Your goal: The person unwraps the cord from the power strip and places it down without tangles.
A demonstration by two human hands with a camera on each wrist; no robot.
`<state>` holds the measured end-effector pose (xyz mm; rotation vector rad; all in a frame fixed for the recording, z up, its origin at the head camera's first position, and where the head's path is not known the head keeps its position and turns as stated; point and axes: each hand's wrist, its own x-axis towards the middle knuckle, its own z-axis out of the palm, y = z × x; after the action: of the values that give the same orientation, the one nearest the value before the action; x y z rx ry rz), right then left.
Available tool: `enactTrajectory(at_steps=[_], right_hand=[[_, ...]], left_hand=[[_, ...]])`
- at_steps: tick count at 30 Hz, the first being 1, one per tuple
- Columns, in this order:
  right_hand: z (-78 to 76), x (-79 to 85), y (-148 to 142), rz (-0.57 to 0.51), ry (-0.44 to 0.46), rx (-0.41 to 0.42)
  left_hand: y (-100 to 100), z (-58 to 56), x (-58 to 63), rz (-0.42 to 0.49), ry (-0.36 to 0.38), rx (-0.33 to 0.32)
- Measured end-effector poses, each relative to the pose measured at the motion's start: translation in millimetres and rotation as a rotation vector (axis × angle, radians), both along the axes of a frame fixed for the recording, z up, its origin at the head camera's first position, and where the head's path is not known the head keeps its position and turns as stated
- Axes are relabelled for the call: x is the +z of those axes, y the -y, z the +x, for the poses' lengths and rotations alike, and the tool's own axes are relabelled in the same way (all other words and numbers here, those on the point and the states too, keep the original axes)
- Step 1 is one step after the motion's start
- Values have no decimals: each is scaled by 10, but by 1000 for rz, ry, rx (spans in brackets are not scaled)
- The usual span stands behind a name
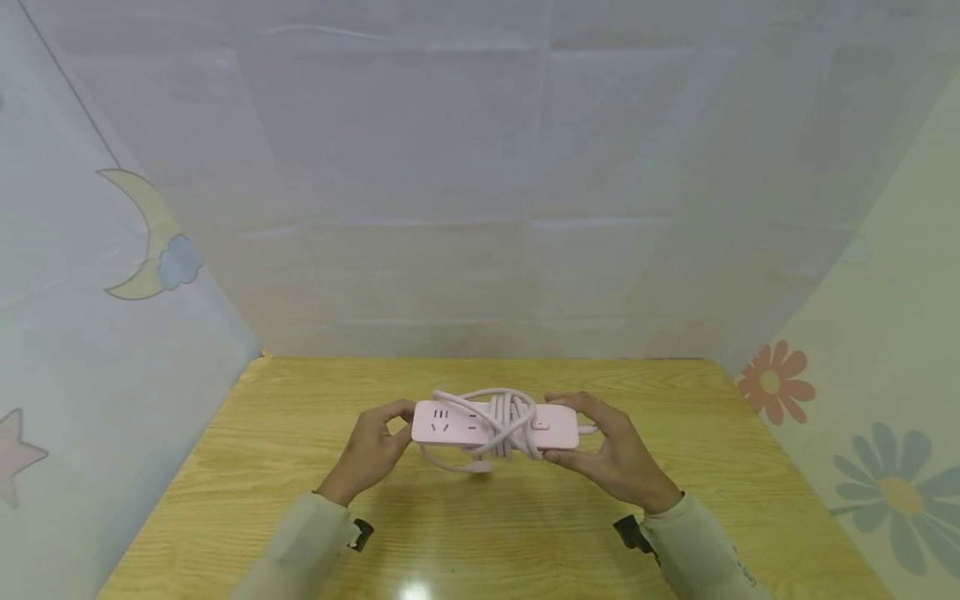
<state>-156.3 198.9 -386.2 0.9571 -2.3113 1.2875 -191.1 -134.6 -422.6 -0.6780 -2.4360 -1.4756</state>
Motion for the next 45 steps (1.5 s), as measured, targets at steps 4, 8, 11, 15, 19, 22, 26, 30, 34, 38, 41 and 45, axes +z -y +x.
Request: enactTrajectory(at_steps=[4, 8, 11, 15, 19, 22, 26, 30, 34, 38, 41, 45], right_hand=[[4, 2, 4, -6, 1, 6], [8, -6, 8, -14, 2, 13], [12, -16, 11, -12, 1, 17], [11, -22, 15, -4, -10, 18], [10, -26, 16, -3, -3, 18], [9, -29, 23, -6, 7, 26], [9, -33, 41, -4, -4, 35], [8, -30, 55, -1, -20, 39], [8, -37, 55, 2, -7, 42], [1, -65, 48, 2, 8, 45], [-6, -82, 47, 1, 9, 47], [-4, -85, 47, -3, 6, 53]], left_hand=[[24, 1, 25, -11, -26, -1], [45, 10, 49, -4, -28, 5], [59, 12, 63, -6, -30, 6], [74, 13, 84, -9, -35, 8], [88, 25, 110, -8, -34, 16], [103, 34, 126, -10, -44, 23], [125, 35, 132, -10, -73, 32], [141, 36, 146, -8, -87, 36], [151, 41, 170, -1, -79, 37], [154, 45, 183, 8, -70, 40], [154, 49, 190, 7, -64, 45], [160, 57, 203, 4, -66, 48]])
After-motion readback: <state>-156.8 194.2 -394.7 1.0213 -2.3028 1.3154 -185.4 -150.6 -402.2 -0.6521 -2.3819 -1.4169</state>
